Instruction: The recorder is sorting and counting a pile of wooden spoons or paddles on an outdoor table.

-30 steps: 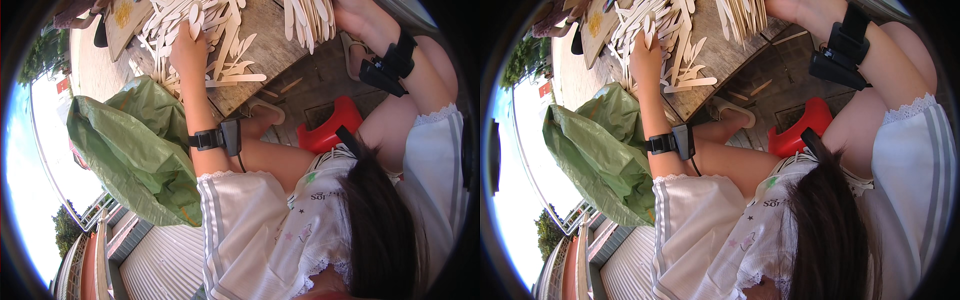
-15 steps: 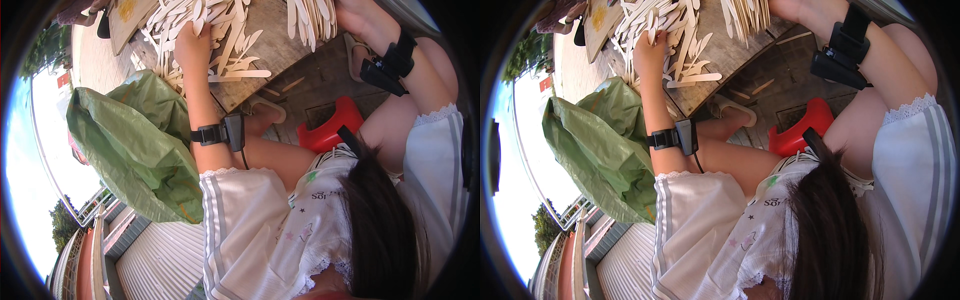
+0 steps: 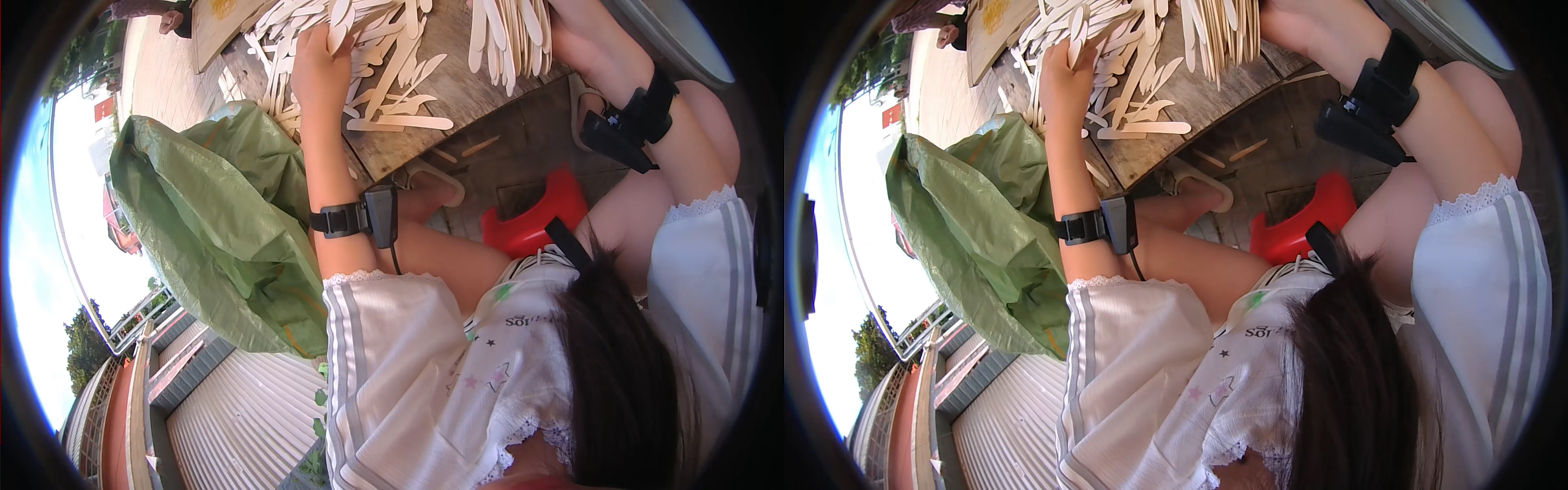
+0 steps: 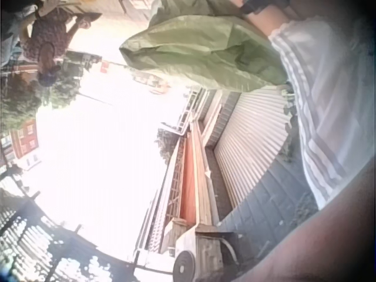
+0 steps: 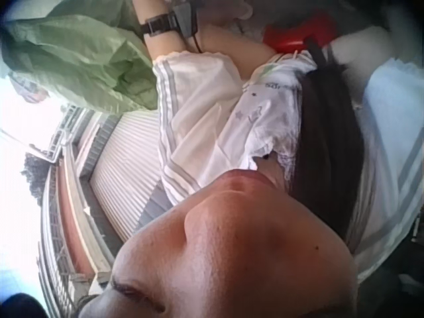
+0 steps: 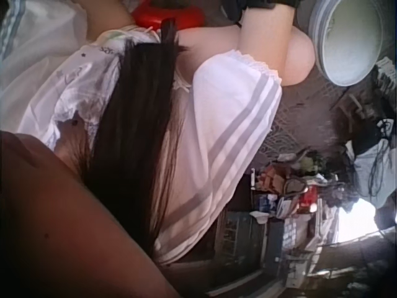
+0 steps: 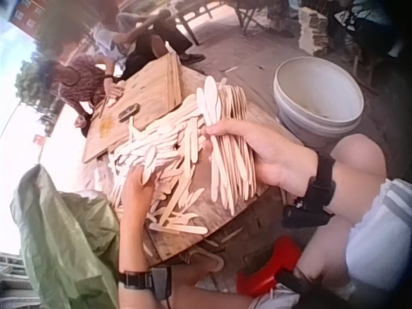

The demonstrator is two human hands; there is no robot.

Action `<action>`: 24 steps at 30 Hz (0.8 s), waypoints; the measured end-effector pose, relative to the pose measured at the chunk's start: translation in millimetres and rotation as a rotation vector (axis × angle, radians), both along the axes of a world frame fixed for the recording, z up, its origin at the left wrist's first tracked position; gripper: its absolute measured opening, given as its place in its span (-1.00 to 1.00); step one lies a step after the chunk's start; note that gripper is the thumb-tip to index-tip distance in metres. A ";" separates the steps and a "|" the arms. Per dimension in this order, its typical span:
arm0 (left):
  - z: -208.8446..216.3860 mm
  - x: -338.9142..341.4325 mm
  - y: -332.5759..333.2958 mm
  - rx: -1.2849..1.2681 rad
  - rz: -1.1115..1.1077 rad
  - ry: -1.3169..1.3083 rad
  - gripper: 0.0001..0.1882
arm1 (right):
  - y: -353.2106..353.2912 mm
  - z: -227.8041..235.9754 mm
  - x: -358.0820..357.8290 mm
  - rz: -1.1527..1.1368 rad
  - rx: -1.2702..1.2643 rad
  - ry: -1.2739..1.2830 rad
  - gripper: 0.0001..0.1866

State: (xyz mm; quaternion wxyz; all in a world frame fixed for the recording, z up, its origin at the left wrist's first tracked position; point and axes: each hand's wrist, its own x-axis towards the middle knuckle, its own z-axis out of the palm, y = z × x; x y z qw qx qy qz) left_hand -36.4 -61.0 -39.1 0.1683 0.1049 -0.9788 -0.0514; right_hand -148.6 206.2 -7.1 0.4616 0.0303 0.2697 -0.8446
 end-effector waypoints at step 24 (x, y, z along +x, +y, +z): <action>14.9 11.6 -19.9 1.071 0.462 0.132 -0.74 | 3.9 -0.4 -4.7 -0.064 0.097 0.078 -0.81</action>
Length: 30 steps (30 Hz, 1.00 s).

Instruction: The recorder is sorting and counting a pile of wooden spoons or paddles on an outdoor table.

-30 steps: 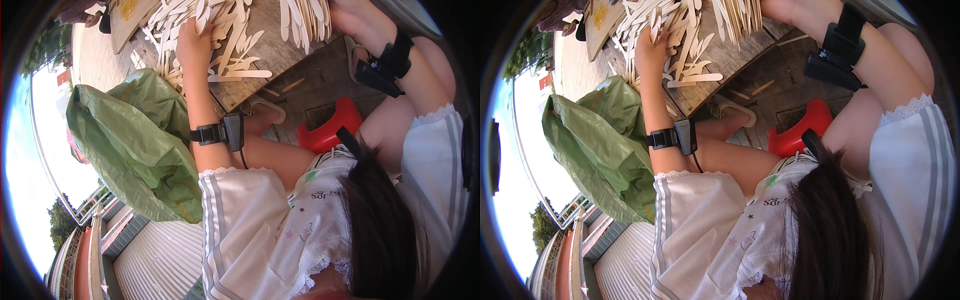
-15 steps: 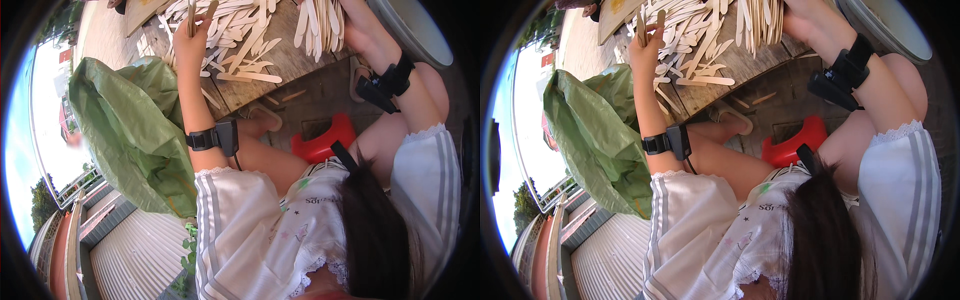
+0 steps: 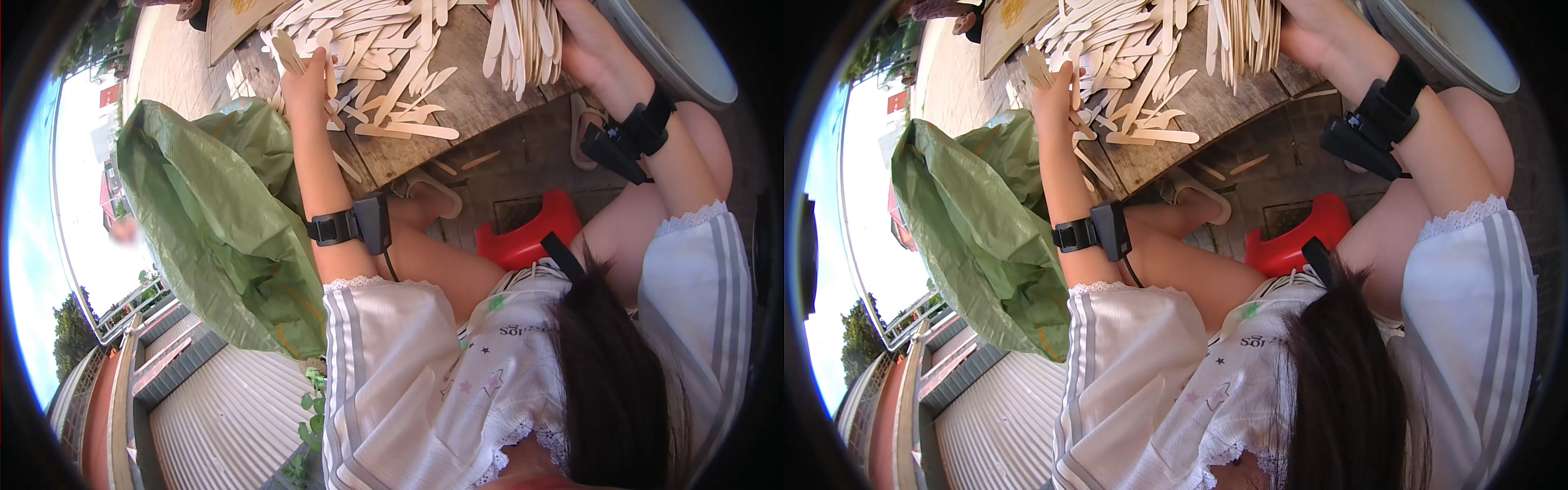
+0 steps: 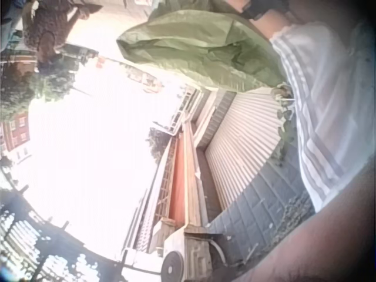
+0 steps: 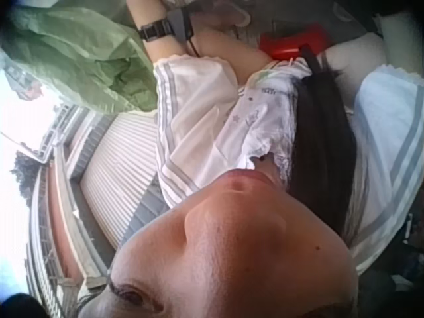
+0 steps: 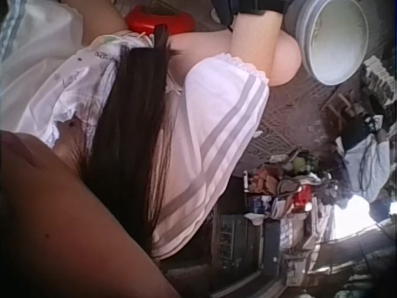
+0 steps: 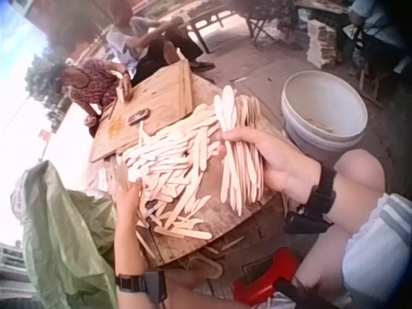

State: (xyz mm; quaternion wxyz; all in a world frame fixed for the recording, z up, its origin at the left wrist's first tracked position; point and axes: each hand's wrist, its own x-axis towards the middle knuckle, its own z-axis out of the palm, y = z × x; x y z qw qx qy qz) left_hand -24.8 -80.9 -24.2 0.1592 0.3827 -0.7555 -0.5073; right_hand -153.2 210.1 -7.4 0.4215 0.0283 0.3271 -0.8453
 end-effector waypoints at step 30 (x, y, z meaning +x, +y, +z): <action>-12.3 -6.7 7.7 -0.654 -0.400 -0.431 -0.66 | -2.0 -1.2 -0.2 -0.008 -0.041 -0.027 -0.80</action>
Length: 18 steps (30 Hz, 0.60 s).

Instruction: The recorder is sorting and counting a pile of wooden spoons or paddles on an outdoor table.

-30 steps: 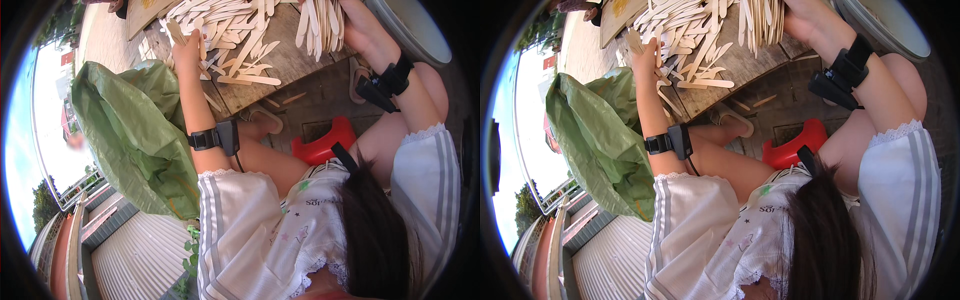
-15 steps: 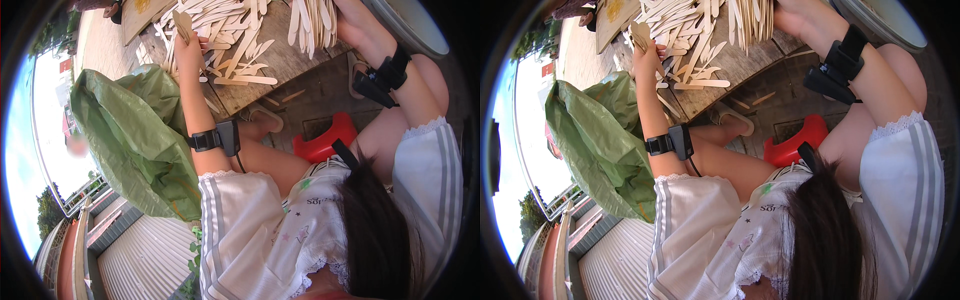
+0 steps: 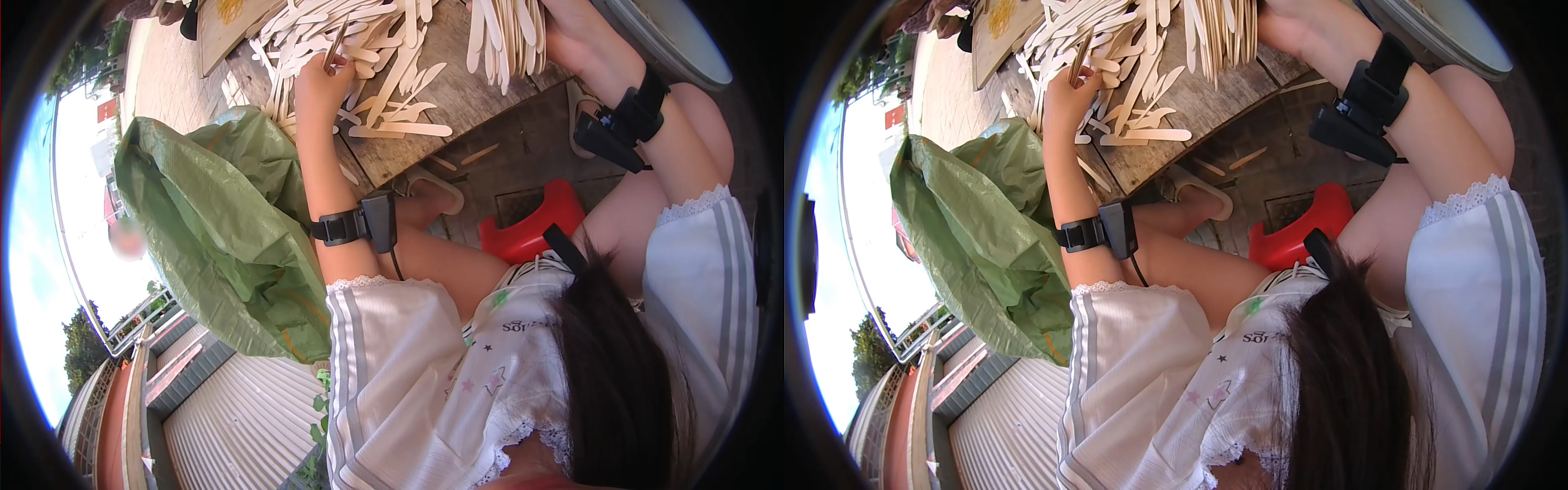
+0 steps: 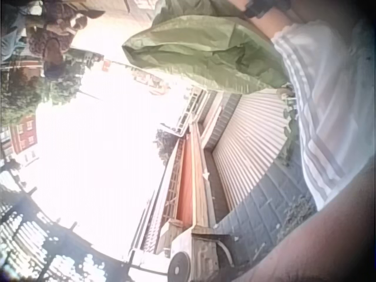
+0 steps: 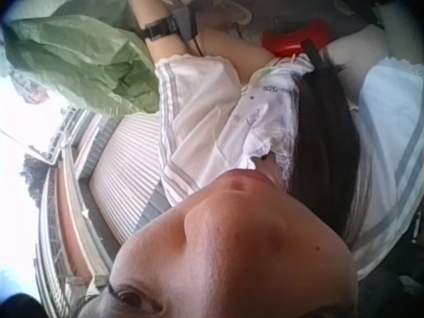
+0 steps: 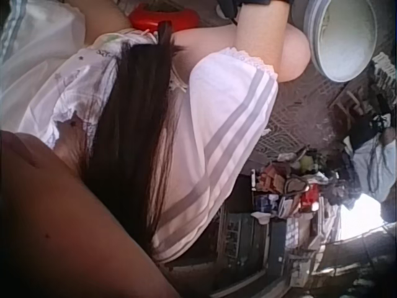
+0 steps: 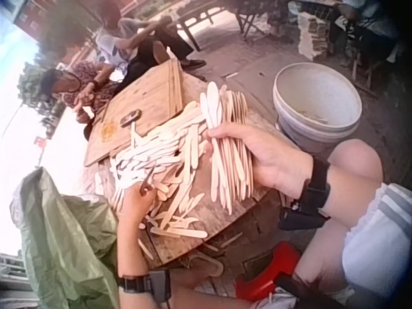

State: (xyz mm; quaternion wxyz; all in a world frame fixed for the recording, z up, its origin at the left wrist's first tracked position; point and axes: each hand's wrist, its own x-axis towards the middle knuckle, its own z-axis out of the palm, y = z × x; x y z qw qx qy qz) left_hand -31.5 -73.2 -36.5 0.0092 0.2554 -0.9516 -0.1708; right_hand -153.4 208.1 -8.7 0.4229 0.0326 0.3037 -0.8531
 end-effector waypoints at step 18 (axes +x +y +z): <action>30.8 17.6 -9.0 0.031 0.118 -0.164 -0.62 | 2.8 -2.4 -1.0 0.027 -0.044 0.005 -0.80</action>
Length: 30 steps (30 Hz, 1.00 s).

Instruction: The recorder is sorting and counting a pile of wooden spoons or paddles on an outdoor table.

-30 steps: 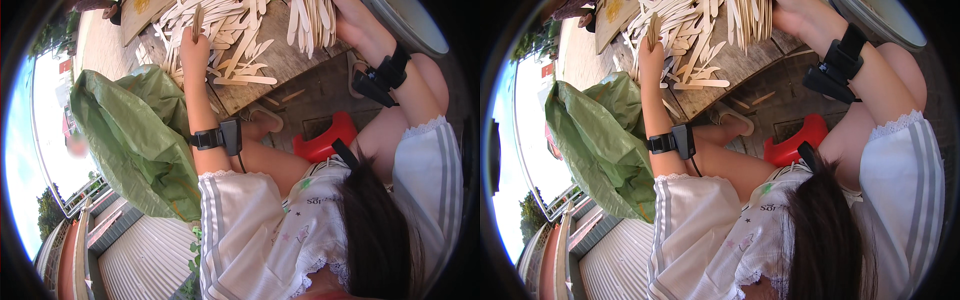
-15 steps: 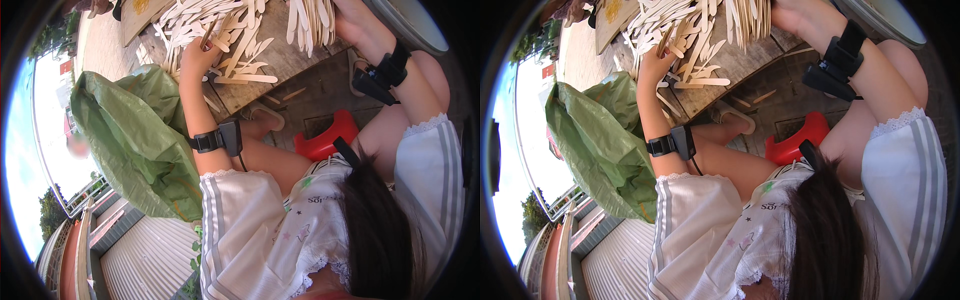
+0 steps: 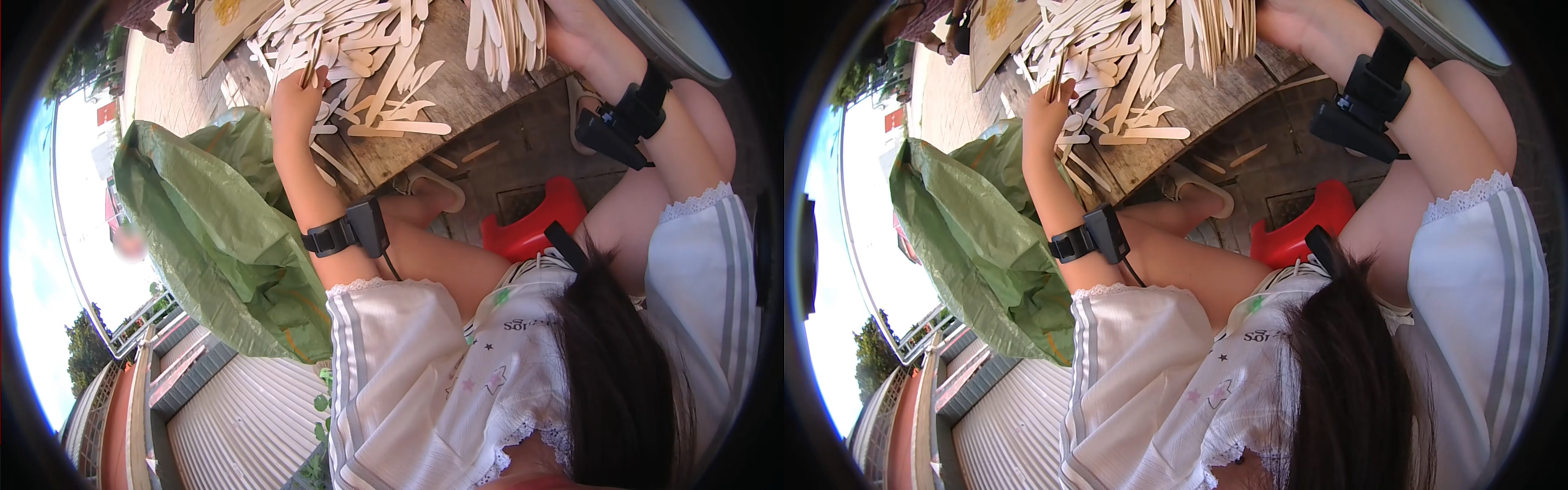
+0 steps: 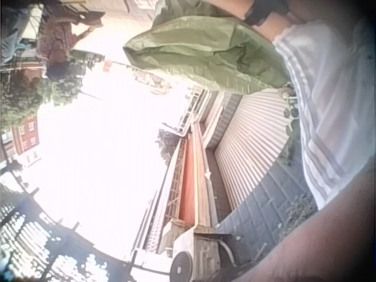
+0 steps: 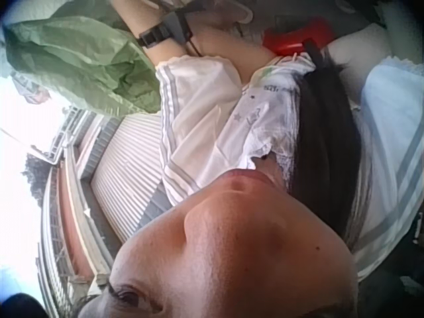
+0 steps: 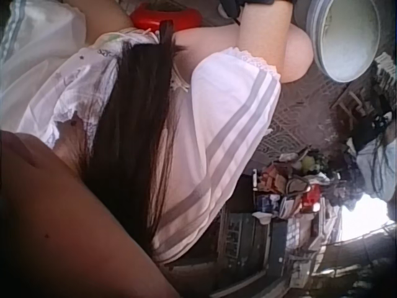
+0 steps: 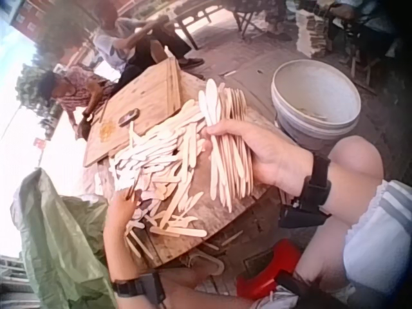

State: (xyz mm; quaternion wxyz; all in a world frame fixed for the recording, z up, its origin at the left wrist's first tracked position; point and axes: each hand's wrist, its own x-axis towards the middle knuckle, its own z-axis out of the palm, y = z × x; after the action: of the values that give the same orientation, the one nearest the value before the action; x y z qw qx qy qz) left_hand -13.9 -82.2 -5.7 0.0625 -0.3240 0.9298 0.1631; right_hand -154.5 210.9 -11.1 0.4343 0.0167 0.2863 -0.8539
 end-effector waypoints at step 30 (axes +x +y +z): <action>23.3 73.7 -25.4 0.044 -0.210 0.305 -0.57 | -26.6 -4.0 8.6 0.130 -0.028 -0.043 -0.84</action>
State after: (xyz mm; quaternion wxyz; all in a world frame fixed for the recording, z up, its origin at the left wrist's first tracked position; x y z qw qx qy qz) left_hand 59.8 -107.6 17.6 -0.0552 -0.1953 0.9534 0.2233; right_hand -145.9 184.3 -15.1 0.4950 0.0101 0.2655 -0.8273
